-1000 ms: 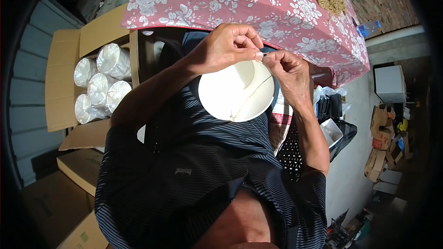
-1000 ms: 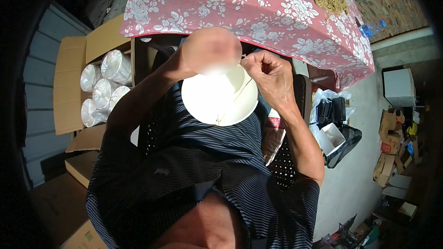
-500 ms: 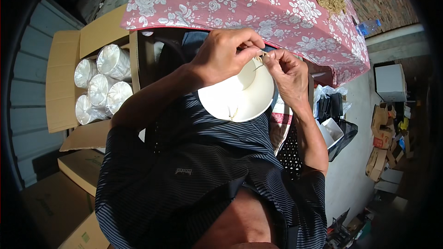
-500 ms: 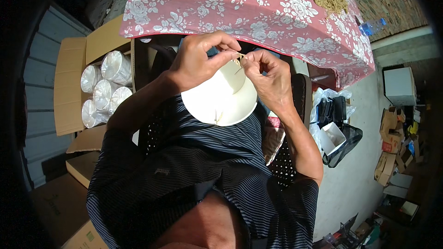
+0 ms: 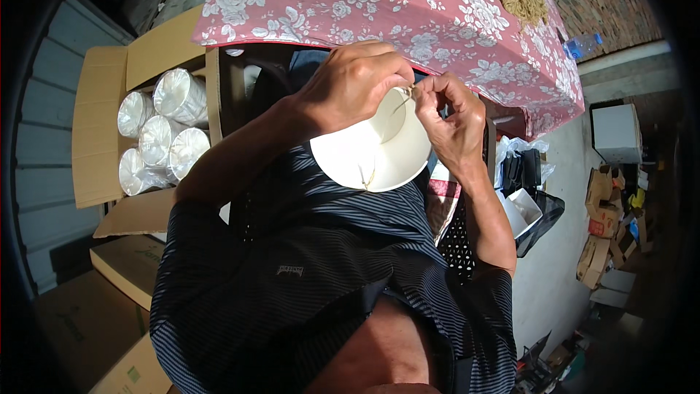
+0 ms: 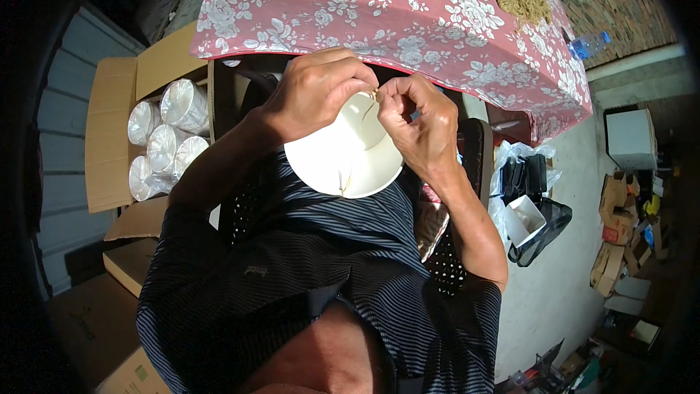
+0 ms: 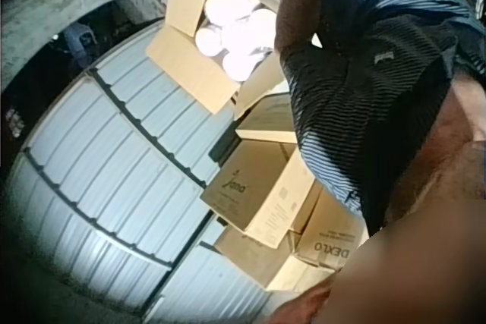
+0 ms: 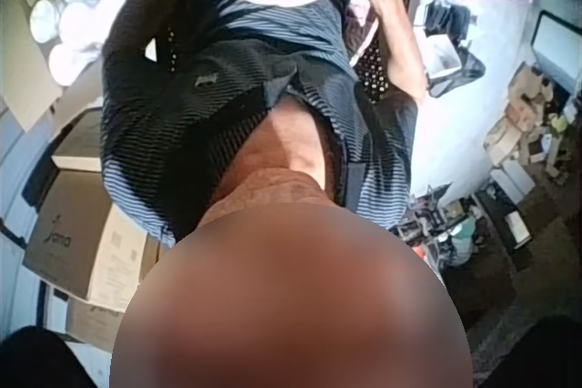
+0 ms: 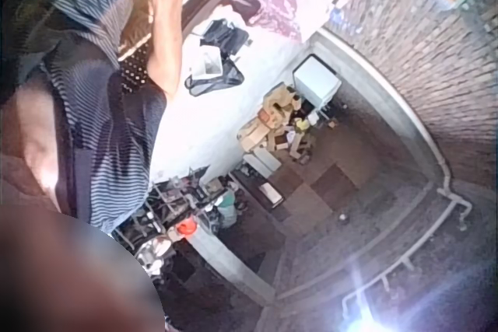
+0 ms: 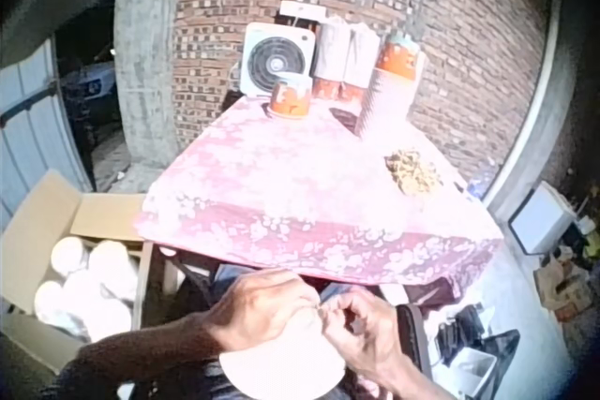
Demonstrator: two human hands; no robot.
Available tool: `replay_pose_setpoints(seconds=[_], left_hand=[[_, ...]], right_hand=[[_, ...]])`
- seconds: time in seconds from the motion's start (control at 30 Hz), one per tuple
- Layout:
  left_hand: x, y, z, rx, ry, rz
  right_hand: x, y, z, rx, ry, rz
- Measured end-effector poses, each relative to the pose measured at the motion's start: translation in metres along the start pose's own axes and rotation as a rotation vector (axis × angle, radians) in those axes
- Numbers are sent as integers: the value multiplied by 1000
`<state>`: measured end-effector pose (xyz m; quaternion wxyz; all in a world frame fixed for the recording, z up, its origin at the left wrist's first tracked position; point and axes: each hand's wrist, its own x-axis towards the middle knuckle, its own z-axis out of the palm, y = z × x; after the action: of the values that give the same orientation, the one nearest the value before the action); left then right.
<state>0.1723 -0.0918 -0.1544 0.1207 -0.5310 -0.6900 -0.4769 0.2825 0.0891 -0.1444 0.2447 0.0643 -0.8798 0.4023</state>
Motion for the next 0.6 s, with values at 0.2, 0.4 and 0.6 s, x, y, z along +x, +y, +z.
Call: replay_pose_setpoints(seconds=[0.2, 0.4, 0.6], left_hand=[[3, -3, -9, -171, -129, -143], [0, -14, -4, -564, -201, -374], [3, -5, -7, -460, -155, -380]], right_hand=[[4, -3, 0, 72, 18, 49], [5, -2, -1, 64, -35, 39], [4, -8, -3, 424, 8, 400]])
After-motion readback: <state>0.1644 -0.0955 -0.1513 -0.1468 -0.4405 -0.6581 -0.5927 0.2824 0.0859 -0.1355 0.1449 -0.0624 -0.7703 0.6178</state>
